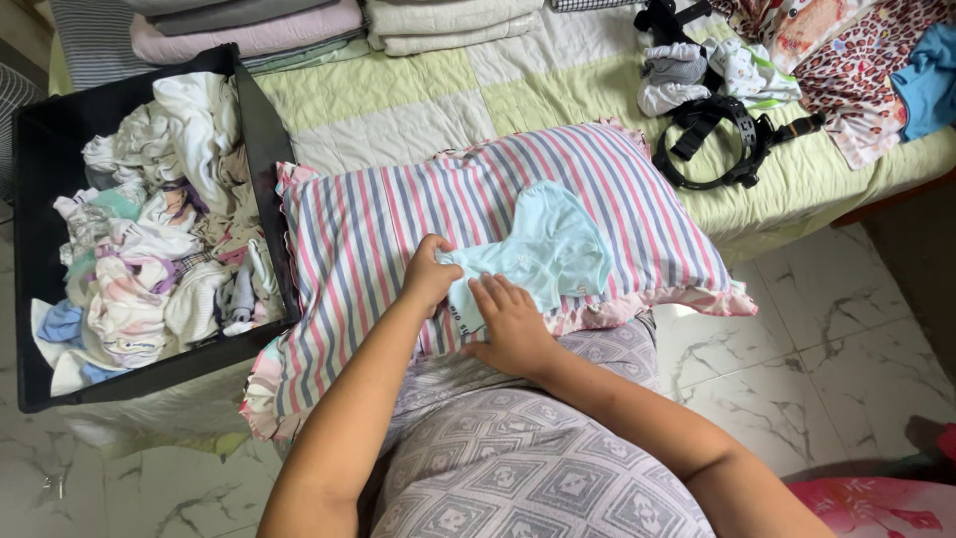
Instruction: The person folds several small pieces of clothing one by one on a striped pillow. They pick up each item from a black bin, unfold it, fold it neatly, and place it on the bed. The items include a light blue shirt, a white cloth, a grey patterned cloth, a pink patterned cloth, a plaid cloth, and a white cloth with purple trim.
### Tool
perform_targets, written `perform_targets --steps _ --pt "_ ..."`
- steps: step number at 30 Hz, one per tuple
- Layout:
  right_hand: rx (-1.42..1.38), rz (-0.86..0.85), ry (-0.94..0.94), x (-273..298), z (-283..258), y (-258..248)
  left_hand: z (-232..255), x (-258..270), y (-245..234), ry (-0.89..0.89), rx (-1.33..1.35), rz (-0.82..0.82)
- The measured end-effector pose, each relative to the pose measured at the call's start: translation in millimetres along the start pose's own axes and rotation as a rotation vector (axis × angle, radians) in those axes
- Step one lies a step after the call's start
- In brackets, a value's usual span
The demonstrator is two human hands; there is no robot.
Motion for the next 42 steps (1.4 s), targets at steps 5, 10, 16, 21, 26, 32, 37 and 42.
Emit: perform_targets --steps 5,10,16,21,26,32,37,42 --pt "-0.217 -0.120 0.053 -23.5 48.3 9.9 18.4 22.9 -3.3 -0.230 0.520 -0.136" --pt "-1.369 -0.326 0.261 -43.4 106.2 -30.0 90.5 62.9 -44.7 0.372 0.320 -0.311" --pt "-2.085 -0.359 0.016 -97.1 73.5 -93.2 145.4 67.1 -51.8 0.397 0.432 -0.256" --pt "-1.552 -0.164 0.025 -150.9 45.5 -123.4 164.5 35.2 -79.4 0.473 0.477 -0.035" --pt "-0.902 -0.084 0.121 -164.9 25.7 -133.4 152.9 29.8 -111.5 0.644 0.246 0.068" --pt "-0.302 -0.217 -0.162 -107.6 14.3 -78.7 65.9 105.7 -110.7 0.754 -0.275 0.119" --pt "-0.332 -0.463 -0.290 -48.4 8.2 -8.2 -3.3 138.3 -82.1 0.658 -0.709 -0.034" --pt "-0.365 -0.412 -0.283 -32.1 13.9 3.4 -27.1 142.4 -75.5 0.639 -0.645 0.052"
Point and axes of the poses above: each hand's wrist, its own x-axis away from the middle knuckle, its own y-axis out of the palm, z = x × y, the point moved 3 cm from there along -x, towards the middle knuckle, and after that the axes turned 8 degrees about -z, right-handed, at the moved point
